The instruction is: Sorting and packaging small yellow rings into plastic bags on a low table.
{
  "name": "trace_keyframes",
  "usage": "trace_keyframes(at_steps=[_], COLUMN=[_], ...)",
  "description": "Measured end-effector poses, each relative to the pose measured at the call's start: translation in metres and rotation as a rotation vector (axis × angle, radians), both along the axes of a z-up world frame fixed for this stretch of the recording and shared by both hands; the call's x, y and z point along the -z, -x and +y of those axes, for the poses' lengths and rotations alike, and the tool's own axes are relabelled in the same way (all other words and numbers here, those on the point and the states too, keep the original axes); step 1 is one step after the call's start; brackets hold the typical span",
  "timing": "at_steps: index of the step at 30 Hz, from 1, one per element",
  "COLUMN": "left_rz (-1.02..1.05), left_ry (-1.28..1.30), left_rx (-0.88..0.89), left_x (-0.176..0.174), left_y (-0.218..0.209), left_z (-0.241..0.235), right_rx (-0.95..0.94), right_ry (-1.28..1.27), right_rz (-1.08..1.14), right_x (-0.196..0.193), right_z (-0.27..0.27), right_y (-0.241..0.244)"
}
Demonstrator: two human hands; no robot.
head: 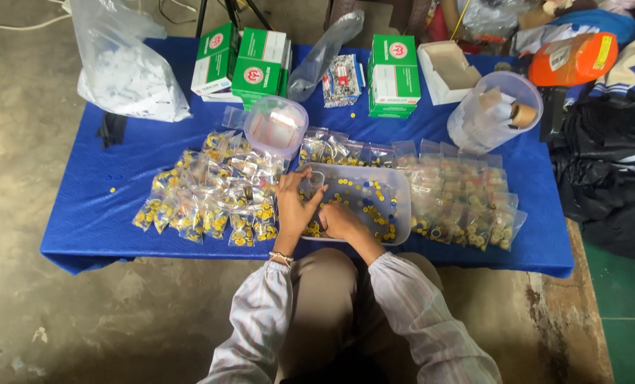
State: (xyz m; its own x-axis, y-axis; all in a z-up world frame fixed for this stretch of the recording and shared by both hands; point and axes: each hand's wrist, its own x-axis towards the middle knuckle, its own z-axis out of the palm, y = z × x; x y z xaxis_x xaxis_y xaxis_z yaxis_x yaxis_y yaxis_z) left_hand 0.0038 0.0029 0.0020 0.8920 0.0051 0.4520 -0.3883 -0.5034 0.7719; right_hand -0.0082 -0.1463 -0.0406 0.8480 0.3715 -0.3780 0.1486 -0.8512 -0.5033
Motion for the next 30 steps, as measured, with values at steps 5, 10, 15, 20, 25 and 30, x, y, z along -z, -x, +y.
trace_keyframes(at_steps=[5, 10, 15, 20, 25, 30], left_rz=[-0.019, 0.017, 0.037, 0.020, 0.006, -0.001], left_ry=[-0.033, -0.085, -0.319, -0.351, -0.370, -0.365], left_rx=[0.002, 0.035, 0.139, 0.192, 0.208, 0.204], left_x=[0.003, 0.001, 0.005, -0.011, -0.014, -0.009], left_y=[-0.002, 0.000, 0.001, 0.005, 0.007, 0.006], left_z=[0.000, 0.001, -0.002, -0.003, -0.004, -0.005], right_rx=[0.030, 0.163, 0.476, 0.432, 0.348, 0.332], right_ry=[0.040, -0.167, -0.699, -0.770, -0.665, -0.553], right_rz=[0.002, 0.002, 0.033, -0.060, -0.203, -0.286], right_x=[-0.005, -0.006, -0.064, -0.061, -0.061, -0.059], right_z=[-0.012, -0.046, -0.065, -0.053, -0.037, -0.037], right_y=[-0.007, -0.020, -0.009, -0.013, -0.012, -0.012])
